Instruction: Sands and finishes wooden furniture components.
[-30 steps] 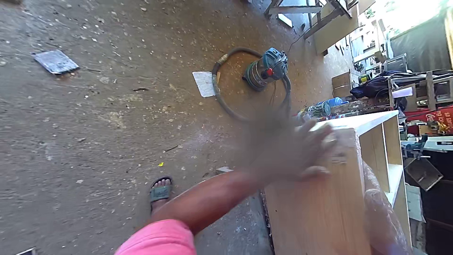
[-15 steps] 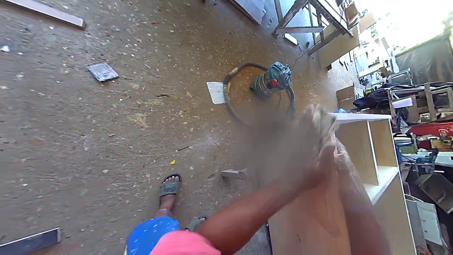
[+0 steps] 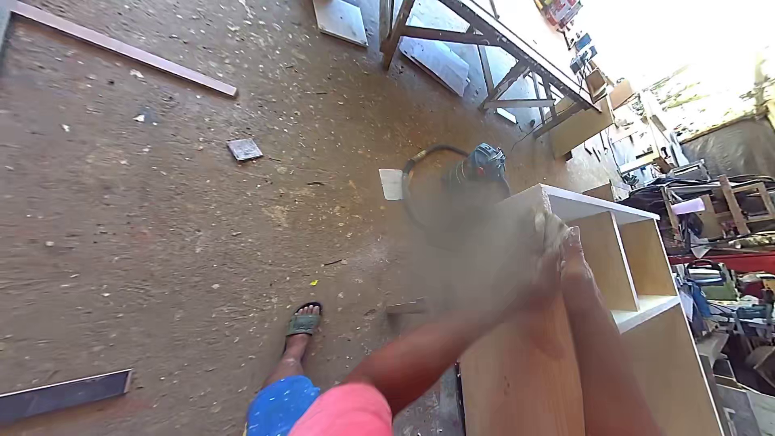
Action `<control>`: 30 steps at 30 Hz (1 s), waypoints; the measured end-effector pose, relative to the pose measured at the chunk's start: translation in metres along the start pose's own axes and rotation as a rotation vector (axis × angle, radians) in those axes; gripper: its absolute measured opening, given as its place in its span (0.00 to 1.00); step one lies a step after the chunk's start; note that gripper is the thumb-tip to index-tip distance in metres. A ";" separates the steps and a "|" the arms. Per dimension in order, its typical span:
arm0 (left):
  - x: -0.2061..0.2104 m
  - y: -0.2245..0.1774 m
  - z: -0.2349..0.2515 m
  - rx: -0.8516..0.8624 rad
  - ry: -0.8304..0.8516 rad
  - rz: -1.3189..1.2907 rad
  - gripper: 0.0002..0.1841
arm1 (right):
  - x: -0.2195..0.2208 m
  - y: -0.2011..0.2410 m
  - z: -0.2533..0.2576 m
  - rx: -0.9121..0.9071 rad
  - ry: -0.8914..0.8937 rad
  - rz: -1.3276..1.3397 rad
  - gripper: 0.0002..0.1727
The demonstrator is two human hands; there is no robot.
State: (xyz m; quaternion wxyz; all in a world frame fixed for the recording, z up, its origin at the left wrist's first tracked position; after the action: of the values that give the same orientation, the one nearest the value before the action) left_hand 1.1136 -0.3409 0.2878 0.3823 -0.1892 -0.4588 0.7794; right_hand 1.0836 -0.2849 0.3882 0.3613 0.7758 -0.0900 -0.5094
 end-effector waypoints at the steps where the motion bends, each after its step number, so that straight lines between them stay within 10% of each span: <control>1: -0.005 0.014 0.024 0.051 0.020 0.047 0.34 | -0.001 -0.001 0.003 -0.020 0.014 0.014 0.40; 4: -0.019 0.055 0.056 0.221 0.003 -0.005 0.34 | 0.002 -0.002 0.005 -0.080 0.042 0.060 0.40; 9: -0.033 0.127 -0.043 0.080 0.223 0.029 0.36 | 0.001 0.003 0.002 -0.028 0.032 -0.031 0.43; 15: -0.031 0.084 0.063 0.620 0.176 0.018 0.39 | 0.000 -0.006 0.002 -0.072 0.005 0.055 0.45; 20: -0.039 0.141 -0.012 0.501 0.229 0.072 0.38 | -0.002 -0.002 0.005 -0.056 0.038 0.070 0.59; 25: -0.036 0.105 0.054 0.655 0.194 -0.024 0.38 | -0.004 -0.008 0.004 -0.076 0.044 0.099 0.57; 30: -0.037 0.122 0.017 0.574 0.170 0.010 0.38 | -0.004 -0.003 0.000 -0.055 0.052 0.079 0.57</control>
State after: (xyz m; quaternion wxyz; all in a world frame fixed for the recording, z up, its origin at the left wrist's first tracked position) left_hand 1.0746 -0.4143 0.1896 0.4532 -0.1401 -0.1851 0.8606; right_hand 1.0814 -0.2803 0.3888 0.4045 0.7744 -0.0974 -0.4767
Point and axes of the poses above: each hand's wrist, its own z-axis towards the middle knuckle, its own x-axis out of the palm, y = z × x, the point moved 1 cm from there along z, towards the middle knuckle, and after that the axes turned 6 degrees about x, right-handed, at the moved point
